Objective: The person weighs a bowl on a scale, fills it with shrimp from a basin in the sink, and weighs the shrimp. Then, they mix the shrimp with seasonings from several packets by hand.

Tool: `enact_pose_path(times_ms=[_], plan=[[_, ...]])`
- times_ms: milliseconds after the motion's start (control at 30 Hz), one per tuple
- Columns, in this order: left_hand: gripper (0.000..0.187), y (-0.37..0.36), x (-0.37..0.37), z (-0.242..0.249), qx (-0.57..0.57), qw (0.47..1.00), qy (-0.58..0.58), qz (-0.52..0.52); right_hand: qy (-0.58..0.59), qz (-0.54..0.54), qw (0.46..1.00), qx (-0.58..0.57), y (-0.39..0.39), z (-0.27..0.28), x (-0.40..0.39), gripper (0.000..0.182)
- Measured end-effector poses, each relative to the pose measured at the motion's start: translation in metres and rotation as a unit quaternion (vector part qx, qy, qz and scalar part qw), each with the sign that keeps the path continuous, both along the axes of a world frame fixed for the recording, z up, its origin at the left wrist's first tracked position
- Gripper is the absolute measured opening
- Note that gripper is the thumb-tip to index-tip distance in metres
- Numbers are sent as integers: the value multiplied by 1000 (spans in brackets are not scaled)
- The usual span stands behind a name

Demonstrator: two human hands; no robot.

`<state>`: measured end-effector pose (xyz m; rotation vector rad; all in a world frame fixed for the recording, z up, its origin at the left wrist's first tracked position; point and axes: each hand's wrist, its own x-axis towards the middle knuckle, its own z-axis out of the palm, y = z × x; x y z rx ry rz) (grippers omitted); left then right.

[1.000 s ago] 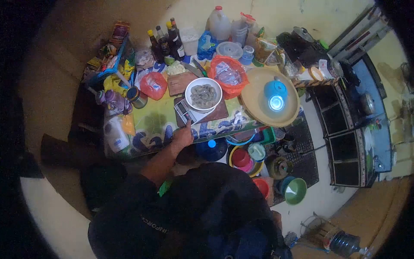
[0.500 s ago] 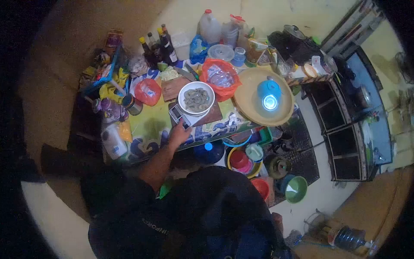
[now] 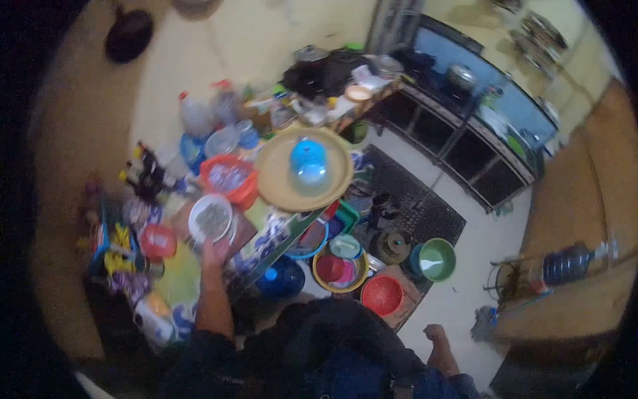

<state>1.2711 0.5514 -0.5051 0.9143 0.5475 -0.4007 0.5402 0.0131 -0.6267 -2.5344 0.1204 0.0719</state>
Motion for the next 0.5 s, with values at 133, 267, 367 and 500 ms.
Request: enact_pose_path(times_ms=[133, 267, 367, 500], plan=[[39, 4, 1, -5, 99, 958, -260, -74, 287, -98, 933, -195, 3, -44, -78, 16], [38, -7, -14, 7, 3, 985, -166, -46, 318, -343, 883, -40, 92, 16, -69, 20], [38, -60, -44, 62, -12, 992, -91, -92, 261, -320, 904, -107, 152, -43, -155, 29], [40, -128, -105, 89, -9, 976, -101, -194, 336, -621, 702, 88, 209, 15, -186, 39]])
